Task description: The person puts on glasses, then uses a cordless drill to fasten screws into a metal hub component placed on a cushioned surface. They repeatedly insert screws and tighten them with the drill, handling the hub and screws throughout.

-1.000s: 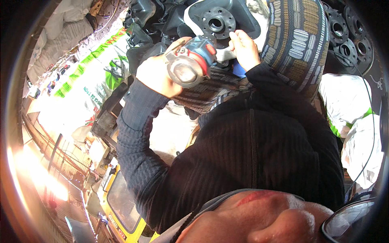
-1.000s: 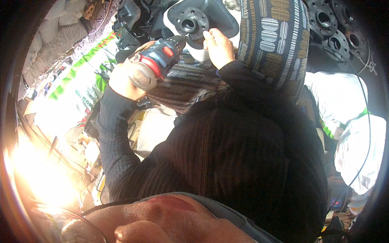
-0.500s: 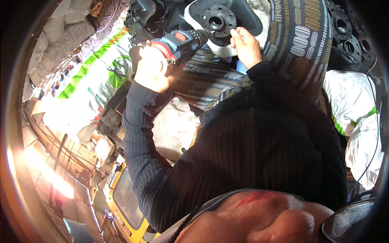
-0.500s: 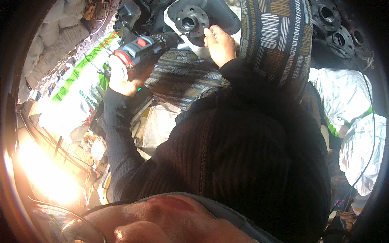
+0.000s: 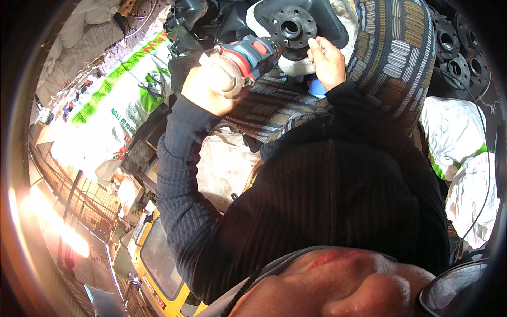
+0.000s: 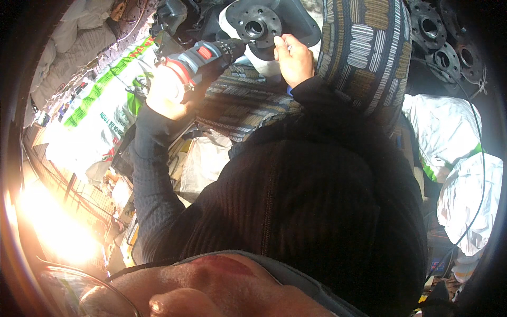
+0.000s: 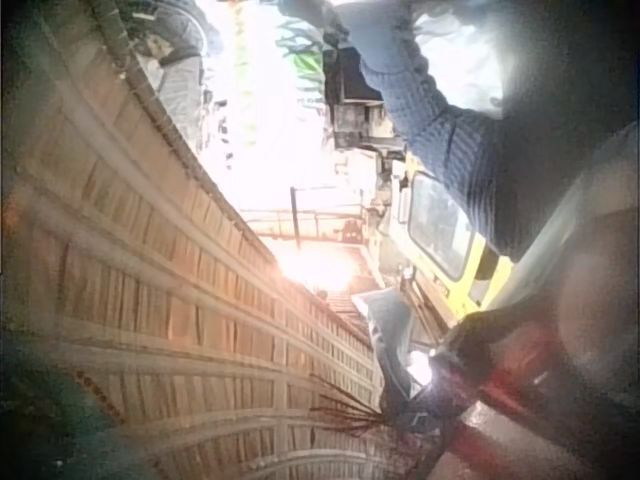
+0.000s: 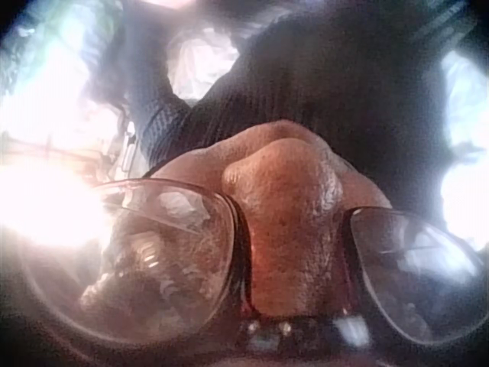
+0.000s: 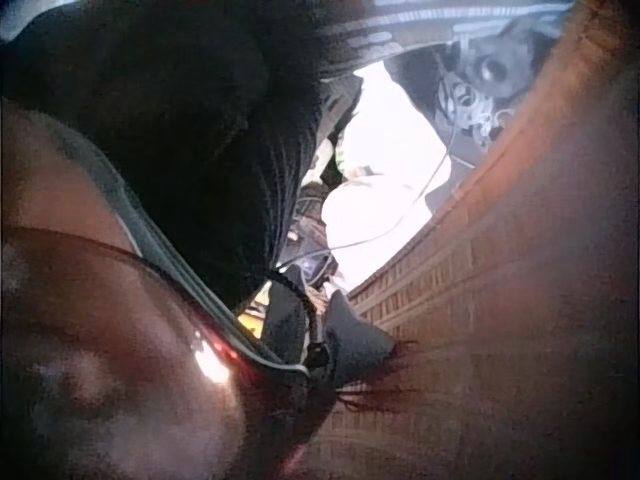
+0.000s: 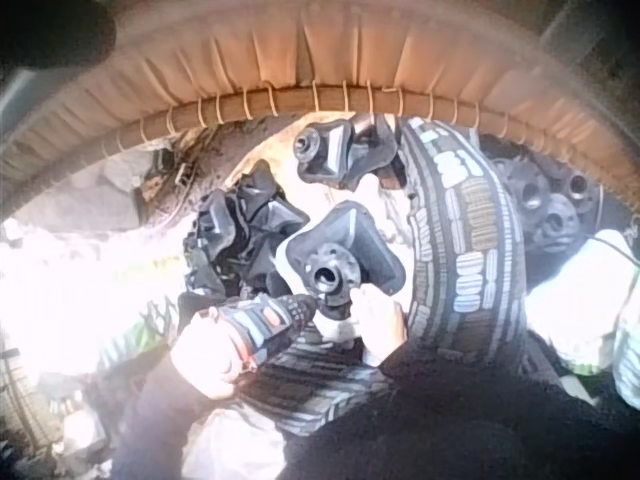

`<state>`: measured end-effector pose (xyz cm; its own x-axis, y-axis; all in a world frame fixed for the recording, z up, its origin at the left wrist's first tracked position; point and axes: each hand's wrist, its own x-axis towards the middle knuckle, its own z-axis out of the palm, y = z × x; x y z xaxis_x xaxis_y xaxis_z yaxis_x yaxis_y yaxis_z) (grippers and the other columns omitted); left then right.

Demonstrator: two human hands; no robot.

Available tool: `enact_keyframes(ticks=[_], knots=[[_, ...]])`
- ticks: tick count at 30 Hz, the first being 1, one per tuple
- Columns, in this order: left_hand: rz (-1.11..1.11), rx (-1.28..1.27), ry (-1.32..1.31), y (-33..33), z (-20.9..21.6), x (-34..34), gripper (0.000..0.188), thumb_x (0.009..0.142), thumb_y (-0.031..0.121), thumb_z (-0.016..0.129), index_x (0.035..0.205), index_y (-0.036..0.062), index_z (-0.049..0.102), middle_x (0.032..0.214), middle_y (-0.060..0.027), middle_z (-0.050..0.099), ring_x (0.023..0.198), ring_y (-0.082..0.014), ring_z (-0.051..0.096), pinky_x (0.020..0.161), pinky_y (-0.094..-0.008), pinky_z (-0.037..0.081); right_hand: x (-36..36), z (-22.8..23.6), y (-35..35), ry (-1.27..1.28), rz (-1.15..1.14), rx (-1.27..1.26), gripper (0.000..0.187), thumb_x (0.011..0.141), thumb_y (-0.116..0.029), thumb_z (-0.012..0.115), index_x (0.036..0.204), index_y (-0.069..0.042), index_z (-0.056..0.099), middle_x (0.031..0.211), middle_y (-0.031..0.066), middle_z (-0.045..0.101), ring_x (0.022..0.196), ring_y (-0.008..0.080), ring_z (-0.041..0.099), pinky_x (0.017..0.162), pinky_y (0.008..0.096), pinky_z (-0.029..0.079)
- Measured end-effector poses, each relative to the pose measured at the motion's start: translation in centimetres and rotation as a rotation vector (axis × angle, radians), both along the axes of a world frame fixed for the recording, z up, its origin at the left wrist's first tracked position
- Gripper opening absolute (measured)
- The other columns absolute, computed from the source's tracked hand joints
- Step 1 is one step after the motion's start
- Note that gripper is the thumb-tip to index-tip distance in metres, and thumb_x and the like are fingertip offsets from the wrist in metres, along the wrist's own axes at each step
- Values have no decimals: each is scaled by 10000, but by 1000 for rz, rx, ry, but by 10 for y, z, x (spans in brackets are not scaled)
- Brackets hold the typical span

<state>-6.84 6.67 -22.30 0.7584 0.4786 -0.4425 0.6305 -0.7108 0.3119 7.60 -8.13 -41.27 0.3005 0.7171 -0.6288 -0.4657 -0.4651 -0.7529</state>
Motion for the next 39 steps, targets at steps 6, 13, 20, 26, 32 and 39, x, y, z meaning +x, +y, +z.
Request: enact_keyframes(ticks=[6,13,20,26,32,39], knots=[[-14,-99,48,-18,25,34,580,713,297,763,1208,63,571,1053,-85,680,776,-244,697,647,-313,559,1,-4,-1,-5,10,-29,240,977,-267,536,966,-37,604,622,-55,484,521,19,393,470,196,311],[51,-134,146,-13,29,24,607,692,199,758,1254,101,553,1113,-118,656,919,-266,681,802,-345,543,-1,-6,0,70,-73,-1,224,976,-264,538,963,-50,603,623,-58,482,507,14,378,455,187,291],[1,-69,103,-12,26,19,538,689,213,719,1190,81,574,841,-129,675,700,-303,670,626,-373,542,-1,-7,-3,138,-89,8,200,968,-249,553,951,-56,606,623,-57,481,512,17,374,459,189,282],[35,-59,123,-12,31,43,534,691,219,700,1207,178,567,795,-142,671,684,-326,663,604,-402,543,-3,-6,-2,218,-154,8,197,960,-241,570,953,-48,605,634,-53,485,531,20,382,481,184,290],[-19,-32,161,-7,35,46,579,690,201,689,1249,204,538,793,-143,670,696,-334,662,618,-409,547,0,-8,-3,179,-109,-3,189,957,-238,576,966,-50,601,634,-54,483,529,19,382,480,185,290],[149,-213,42,15,18,21,423,738,302,755,1078,79,638,874,-141,694,826,-296,681,759,-366,540,2,-6,-2,342,-154,-8,171,957,-222,576,988,-55,594,640,-58,474,519,22,378,472,176,292]])
